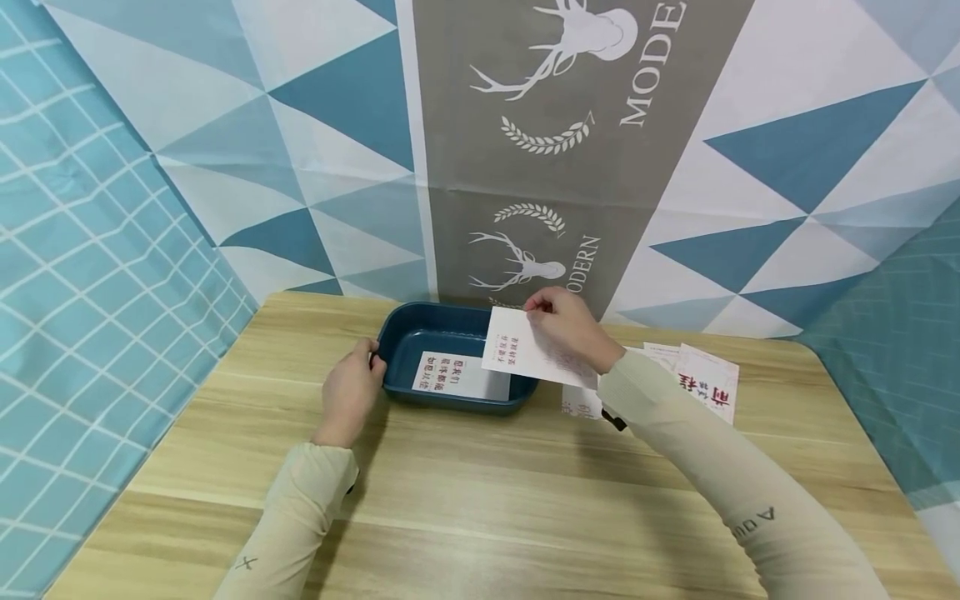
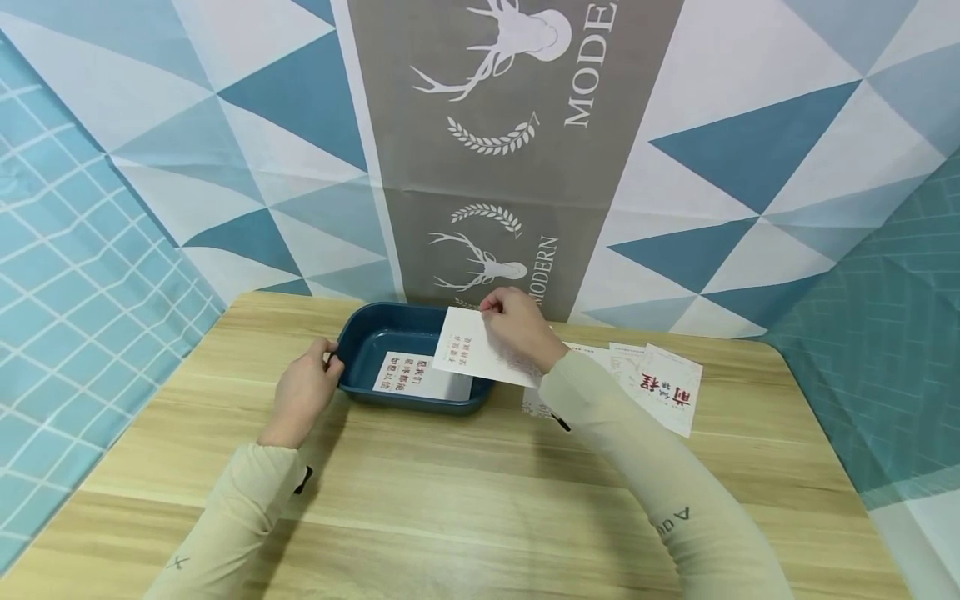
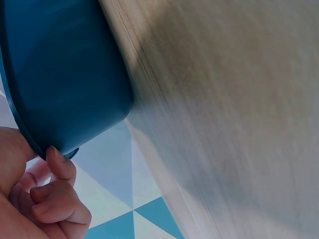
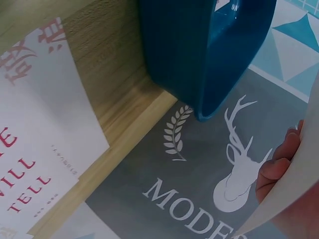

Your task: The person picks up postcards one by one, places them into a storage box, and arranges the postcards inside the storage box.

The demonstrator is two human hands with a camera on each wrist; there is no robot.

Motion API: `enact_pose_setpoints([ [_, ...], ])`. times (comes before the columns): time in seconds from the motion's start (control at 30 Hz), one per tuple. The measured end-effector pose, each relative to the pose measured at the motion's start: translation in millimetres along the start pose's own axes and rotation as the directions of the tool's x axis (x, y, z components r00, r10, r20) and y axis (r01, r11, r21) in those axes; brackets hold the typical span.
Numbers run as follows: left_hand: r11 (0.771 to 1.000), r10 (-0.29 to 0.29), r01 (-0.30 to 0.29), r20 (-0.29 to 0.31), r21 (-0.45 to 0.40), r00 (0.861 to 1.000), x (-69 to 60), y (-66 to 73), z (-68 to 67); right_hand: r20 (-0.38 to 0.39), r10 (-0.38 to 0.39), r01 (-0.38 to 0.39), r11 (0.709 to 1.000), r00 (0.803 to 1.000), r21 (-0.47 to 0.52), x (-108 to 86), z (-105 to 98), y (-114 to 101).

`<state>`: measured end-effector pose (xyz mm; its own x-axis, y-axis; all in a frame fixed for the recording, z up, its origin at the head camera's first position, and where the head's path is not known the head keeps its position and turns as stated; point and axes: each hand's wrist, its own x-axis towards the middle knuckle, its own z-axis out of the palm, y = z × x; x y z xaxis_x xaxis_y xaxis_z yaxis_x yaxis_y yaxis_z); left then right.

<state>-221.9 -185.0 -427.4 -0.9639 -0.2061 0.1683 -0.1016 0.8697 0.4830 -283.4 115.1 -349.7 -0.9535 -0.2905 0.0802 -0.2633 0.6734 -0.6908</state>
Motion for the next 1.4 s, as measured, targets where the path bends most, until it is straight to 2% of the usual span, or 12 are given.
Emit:
enact_pose_setpoints([
  [0.6,1.0,-0.012,0.012,0.015,-0.01,1.0,0.3,2.6,-0.8,0.031,-0.014,0.013,1.0,0.999,0.022,15.8,9.8,-19.8],
  [0.87,1.0,-0.021,0.021,0.017,-0.021,1.0,0.3,2.5,-1.8,0.027,-0.053,0.053,0.998,0.998,0.026,20.5,14.0,-27.3],
  [1.03,0.999,-0.021,0.022,0.027,-0.026,0.999,-0.1,2.2,-2.1,0.032,-0.041,0.04,0.999,0.999,0.032,22.0,16.9,-29.7],
  [1.4,0.999,-0.021,0.022,0.029,-0.03,0.999,-0.8,1.7,-1.7,0.043,-0.074,0.073,0.997,0.996,0.026,28.6,26.3,-34.2],
])
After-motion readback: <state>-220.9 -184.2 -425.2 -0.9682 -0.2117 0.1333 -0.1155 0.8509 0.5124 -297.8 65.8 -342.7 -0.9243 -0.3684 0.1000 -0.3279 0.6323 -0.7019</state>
